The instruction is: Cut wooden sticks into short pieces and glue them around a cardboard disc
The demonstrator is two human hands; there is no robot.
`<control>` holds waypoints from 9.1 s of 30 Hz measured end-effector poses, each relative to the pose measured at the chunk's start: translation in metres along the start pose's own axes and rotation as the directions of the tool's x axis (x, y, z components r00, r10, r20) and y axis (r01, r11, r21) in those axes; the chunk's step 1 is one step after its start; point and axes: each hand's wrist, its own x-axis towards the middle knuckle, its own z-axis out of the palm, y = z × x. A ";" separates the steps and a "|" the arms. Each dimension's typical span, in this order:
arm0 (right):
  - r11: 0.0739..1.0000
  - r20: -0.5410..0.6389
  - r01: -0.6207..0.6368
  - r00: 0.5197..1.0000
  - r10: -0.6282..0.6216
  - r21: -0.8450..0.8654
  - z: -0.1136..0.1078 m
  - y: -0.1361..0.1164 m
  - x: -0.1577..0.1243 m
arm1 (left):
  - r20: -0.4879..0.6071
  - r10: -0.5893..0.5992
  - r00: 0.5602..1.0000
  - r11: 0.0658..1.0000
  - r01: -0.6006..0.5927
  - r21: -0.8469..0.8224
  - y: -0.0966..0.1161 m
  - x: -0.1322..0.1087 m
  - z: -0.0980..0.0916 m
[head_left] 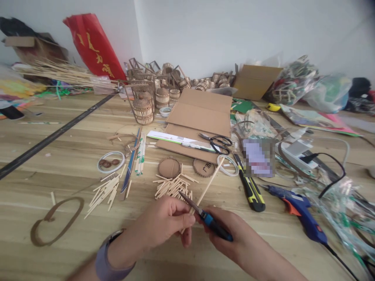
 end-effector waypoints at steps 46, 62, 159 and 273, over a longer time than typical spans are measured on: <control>0.994 -0.227 0.077 0.972 -0.058 0.078 -0.010 0.009 -0.001 | -0.323 0.175 0.930 0.979 -0.199 -0.045 0.009 -0.002 -0.004; 0.894 -0.430 0.108 0.847 -0.312 -0.436 0.024 0.028 0.014 | -0.195 0.183 0.964 0.555 0.062 0.830 -0.011 0.005 0.025; 0.866 0.200 -0.171 0.976 0.085 0.470 -0.011 0.007 0.000 | -0.247 -0.009 0.969 0.981 -0.039 -0.188 0.006 -0.003 -0.009; 0.899 -0.465 0.264 0.784 -0.411 -0.349 0.001 0.020 0.007 | -0.237 0.108 0.966 0.777 0.067 0.626 -0.002 0.001 0.013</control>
